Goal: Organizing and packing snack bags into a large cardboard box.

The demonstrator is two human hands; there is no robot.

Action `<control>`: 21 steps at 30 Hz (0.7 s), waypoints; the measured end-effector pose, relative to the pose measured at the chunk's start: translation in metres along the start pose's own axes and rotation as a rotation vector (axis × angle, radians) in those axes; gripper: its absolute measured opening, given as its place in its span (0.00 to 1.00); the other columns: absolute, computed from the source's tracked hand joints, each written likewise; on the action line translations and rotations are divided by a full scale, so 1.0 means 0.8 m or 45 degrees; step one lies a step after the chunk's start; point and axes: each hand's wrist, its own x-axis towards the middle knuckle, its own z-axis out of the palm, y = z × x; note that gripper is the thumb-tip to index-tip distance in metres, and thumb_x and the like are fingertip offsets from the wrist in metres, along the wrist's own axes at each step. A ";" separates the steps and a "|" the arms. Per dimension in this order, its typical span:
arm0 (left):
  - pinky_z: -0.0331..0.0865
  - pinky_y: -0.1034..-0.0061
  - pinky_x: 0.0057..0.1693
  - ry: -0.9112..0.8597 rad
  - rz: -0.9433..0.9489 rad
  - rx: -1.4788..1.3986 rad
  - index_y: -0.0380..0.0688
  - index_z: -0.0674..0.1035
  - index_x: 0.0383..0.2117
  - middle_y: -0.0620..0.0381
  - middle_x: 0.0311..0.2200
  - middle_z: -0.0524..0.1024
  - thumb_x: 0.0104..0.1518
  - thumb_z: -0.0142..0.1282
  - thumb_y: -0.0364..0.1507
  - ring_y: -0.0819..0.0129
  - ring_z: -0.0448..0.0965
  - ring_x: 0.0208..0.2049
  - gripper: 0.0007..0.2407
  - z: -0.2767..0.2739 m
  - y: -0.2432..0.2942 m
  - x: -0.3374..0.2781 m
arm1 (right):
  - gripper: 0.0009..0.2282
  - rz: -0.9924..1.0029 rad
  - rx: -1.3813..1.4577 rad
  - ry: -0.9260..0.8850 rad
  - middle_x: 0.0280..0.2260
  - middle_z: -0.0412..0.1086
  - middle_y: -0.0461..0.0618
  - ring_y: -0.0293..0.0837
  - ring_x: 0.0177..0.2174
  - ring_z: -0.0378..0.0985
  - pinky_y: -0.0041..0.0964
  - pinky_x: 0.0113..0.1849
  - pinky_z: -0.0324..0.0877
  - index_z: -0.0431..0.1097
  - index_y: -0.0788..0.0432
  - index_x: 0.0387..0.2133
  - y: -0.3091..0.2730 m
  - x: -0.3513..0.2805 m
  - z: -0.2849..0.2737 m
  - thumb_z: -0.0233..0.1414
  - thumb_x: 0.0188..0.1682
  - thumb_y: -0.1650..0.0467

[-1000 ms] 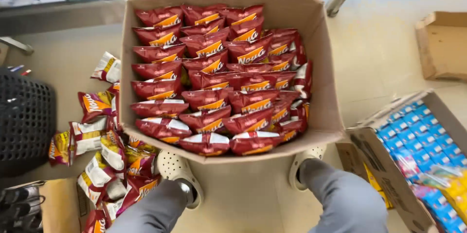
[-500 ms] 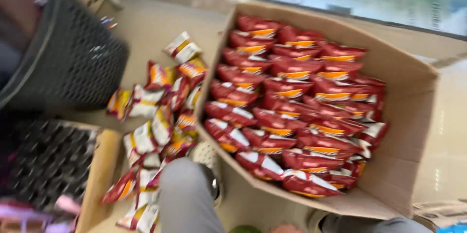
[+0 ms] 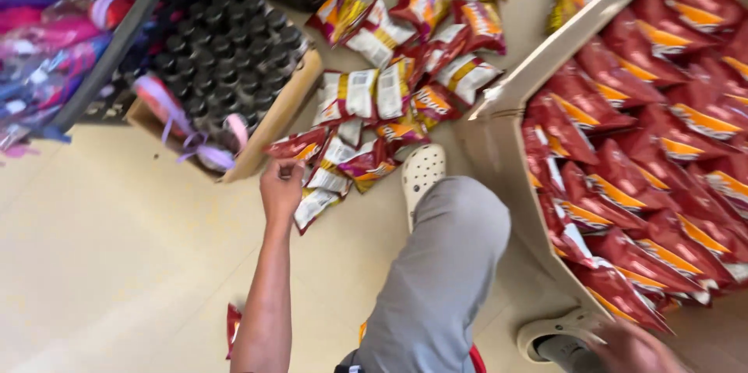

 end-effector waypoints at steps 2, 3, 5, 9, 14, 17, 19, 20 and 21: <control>0.73 0.77 0.40 0.053 -0.082 -0.012 0.37 0.83 0.33 0.56 0.28 0.82 0.58 0.62 0.26 0.73 0.79 0.29 0.04 0.004 -0.073 0.000 | 0.18 0.006 -0.015 -0.035 0.46 0.76 0.61 0.53 0.50 0.82 0.54 0.52 0.77 0.69 0.70 0.53 -0.062 0.108 0.129 0.47 0.62 0.63; 0.74 0.76 0.40 -0.005 -0.049 0.048 0.37 0.83 0.33 0.55 0.28 0.83 0.56 0.63 0.26 0.72 0.81 0.30 0.05 0.011 -0.097 -0.007 | 0.18 0.279 0.069 -0.048 0.49 0.74 0.60 0.51 0.50 0.78 0.50 0.52 0.73 0.68 0.70 0.54 -0.076 0.141 0.179 0.47 0.60 0.65; 0.75 0.75 0.41 -0.067 -0.026 0.104 0.36 0.82 0.32 0.54 0.28 0.83 0.54 0.64 0.26 0.71 0.83 0.31 0.06 0.030 -0.118 -0.020 | 0.19 0.560 0.142 -0.054 0.52 0.72 0.59 0.49 0.50 0.74 0.46 0.51 0.68 0.67 0.69 0.56 -0.056 0.203 0.244 0.46 0.58 0.67; 0.75 0.71 0.40 -0.145 -0.226 0.184 0.38 0.83 0.35 0.51 0.29 0.83 0.52 0.65 0.28 0.66 0.84 0.30 0.08 0.090 -0.134 -0.026 | 0.17 0.597 -0.083 -0.319 0.49 0.73 0.53 0.43 0.44 0.75 0.42 0.44 0.71 0.69 0.64 0.54 0.042 0.326 0.346 0.52 0.52 0.70; 0.75 0.69 0.41 0.023 -0.357 0.287 0.39 0.83 0.37 0.48 0.29 0.84 0.53 0.66 0.29 0.62 0.84 0.30 0.10 0.141 -0.128 -0.031 | 0.13 0.380 -0.091 -0.512 0.40 0.78 0.43 0.36 0.34 0.78 0.33 0.33 0.70 0.76 0.59 0.48 0.097 0.410 0.436 0.56 0.52 0.67; 0.73 0.70 0.38 0.039 -0.283 0.244 0.35 0.83 0.32 0.48 0.26 0.83 0.53 0.69 0.31 0.64 0.82 0.27 0.10 0.154 -0.126 -0.034 | 0.19 0.328 -0.366 -0.763 0.40 0.76 0.44 0.36 0.33 0.76 0.33 0.31 0.71 0.71 0.55 0.56 0.106 0.429 0.486 0.57 0.50 0.68; 0.68 0.69 0.28 -0.023 -0.569 -0.080 0.34 0.80 0.33 0.53 0.22 0.79 0.59 0.62 0.31 0.66 0.76 0.18 0.10 0.161 -0.119 -0.033 | 0.27 0.374 -0.343 -0.967 0.43 0.75 0.42 0.38 0.34 0.74 0.33 0.32 0.69 0.58 0.50 0.64 0.117 0.439 0.503 0.55 0.49 0.69; 0.68 0.69 0.28 -0.038 -0.564 -0.093 0.34 0.80 0.33 0.53 0.22 0.79 0.59 0.62 0.31 0.66 0.76 0.18 0.10 0.164 -0.109 -0.034 | 0.27 0.369 -0.353 -0.950 0.43 0.75 0.42 0.38 0.34 0.74 0.33 0.32 0.69 0.58 0.50 0.64 0.105 0.444 0.507 0.55 0.49 0.69; 0.66 0.71 0.26 -0.003 -0.585 -0.132 0.35 0.80 0.34 0.53 0.21 0.78 0.58 0.62 0.30 0.69 0.74 0.17 0.09 0.163 -0.099 -0.032 | 0.29 0.398 -0.289 -1.019 0.45 0.73 0.39 0.36 0.36 0.73 0.33 0.32 0.70 0.56 0.49 0.65 0.093 0.447 0.514 0.54 0.49 0.70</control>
